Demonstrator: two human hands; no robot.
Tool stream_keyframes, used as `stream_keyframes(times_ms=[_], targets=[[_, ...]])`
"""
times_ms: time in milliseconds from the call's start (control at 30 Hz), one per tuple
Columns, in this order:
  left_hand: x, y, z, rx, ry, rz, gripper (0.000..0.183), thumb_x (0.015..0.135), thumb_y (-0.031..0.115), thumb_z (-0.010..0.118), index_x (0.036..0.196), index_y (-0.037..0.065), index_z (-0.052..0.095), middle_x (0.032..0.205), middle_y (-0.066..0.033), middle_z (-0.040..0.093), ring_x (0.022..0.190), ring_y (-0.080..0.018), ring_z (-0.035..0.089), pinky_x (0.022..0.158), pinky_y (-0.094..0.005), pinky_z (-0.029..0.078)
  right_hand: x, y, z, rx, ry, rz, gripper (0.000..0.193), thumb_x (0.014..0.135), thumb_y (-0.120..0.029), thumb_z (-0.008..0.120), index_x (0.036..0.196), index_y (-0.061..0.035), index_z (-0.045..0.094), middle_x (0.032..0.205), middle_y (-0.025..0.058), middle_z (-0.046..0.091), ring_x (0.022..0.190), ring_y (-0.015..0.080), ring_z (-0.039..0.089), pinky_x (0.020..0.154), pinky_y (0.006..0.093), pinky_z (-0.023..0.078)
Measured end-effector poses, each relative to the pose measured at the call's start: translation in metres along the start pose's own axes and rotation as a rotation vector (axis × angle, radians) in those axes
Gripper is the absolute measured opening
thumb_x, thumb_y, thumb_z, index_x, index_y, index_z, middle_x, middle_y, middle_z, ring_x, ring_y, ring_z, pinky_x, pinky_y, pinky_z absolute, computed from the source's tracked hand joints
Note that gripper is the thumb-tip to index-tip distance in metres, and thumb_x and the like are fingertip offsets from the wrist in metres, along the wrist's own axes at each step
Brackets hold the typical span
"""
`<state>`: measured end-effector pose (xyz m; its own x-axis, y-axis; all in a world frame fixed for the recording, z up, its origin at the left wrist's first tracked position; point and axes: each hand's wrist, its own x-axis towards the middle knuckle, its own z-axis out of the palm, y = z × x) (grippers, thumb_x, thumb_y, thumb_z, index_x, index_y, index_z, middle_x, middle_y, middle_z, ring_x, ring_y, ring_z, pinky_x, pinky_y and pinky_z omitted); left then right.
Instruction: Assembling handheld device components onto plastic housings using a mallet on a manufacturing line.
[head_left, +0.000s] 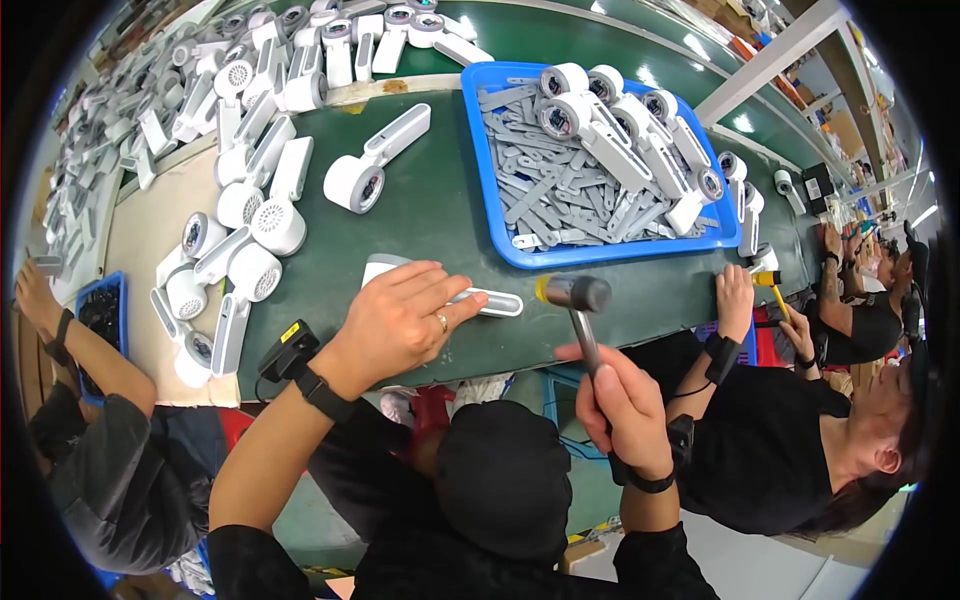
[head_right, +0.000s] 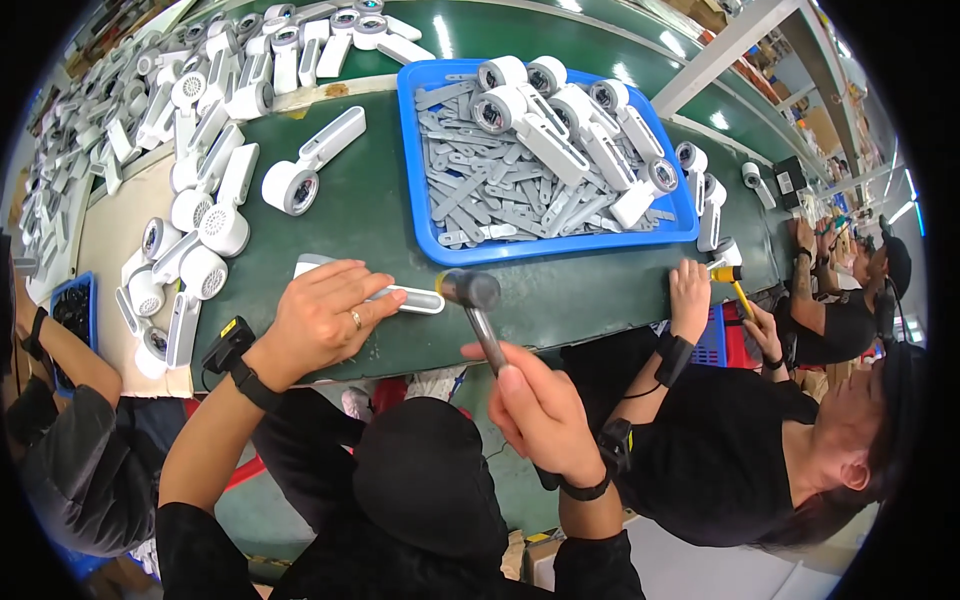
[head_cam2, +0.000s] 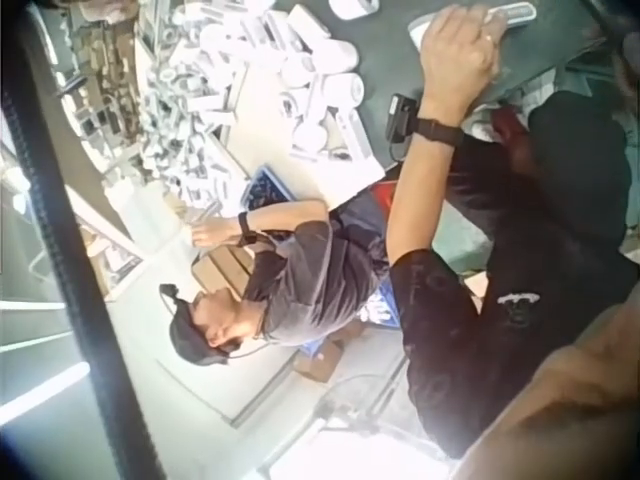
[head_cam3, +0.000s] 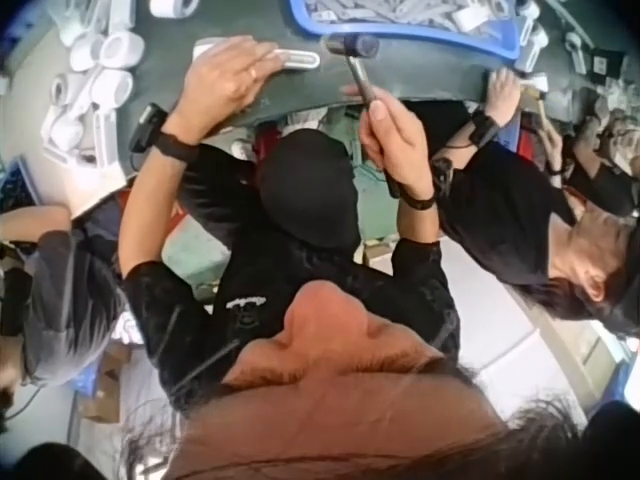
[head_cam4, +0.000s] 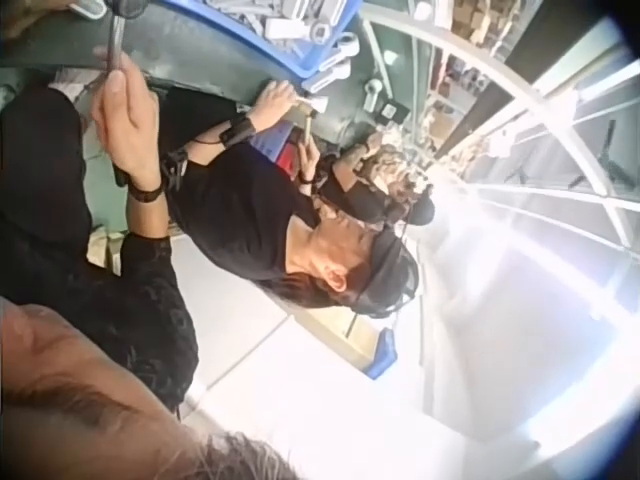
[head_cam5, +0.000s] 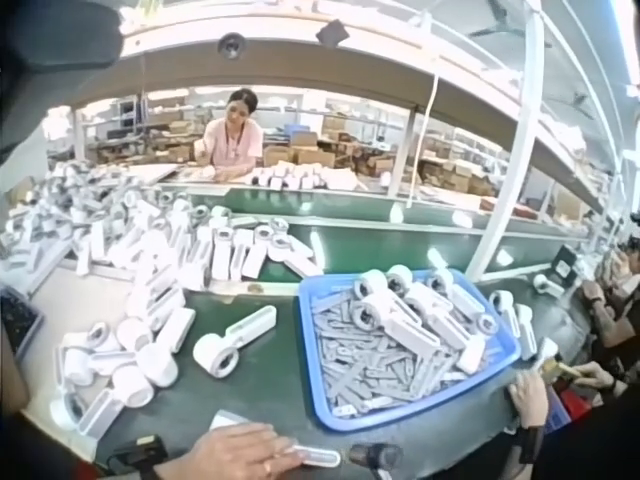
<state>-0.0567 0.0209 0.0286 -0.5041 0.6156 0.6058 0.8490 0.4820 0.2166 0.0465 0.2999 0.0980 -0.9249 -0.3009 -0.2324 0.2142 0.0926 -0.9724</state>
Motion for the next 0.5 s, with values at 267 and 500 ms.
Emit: stream_keyframes(times_ms=[267, 500], targets=[[0.0, 0.002, 0.002, -0.021, -0.001, -0.024, 0.023, 0.081, 0.007, 0.075, 0.104, 0.007, 0.078, 0.1, -0.0047, 0.07, 0.087, -0.0236, 0.069, 0.088, -0.0378, 0.058, -0.001, -0.001, 0.007, -0.082, 0.026, 0.063, 0.042, 0.114, -0.026, 0.039, 0.142, 0.0001, 0.056, 0.059, -0.0049, 0.045, 0.047, 0.003, 0.04, 0.044, 0.022, 0.032], [0.001, 0.003, -0.002, -0.055, -0.004, -0.067, 0.027, 0.08, 0.006, 0.08, 0.107, 0.008, 0.078, 0.1, -0.0057, 0.073, 0.09, -0.0252, 0.07, 0.092, -0.0409, 0.058, 0.002, 0.013, 0.003, -0.008, 0.079, 0.132, 0.045, 0.115, -0.03, 0.038, 0.145, 0.0003, 0.052, 0.063, -0.0025, 0.047, 0.044, 0.0047, 0.039, 0.042, 0.0215, 0.033]])
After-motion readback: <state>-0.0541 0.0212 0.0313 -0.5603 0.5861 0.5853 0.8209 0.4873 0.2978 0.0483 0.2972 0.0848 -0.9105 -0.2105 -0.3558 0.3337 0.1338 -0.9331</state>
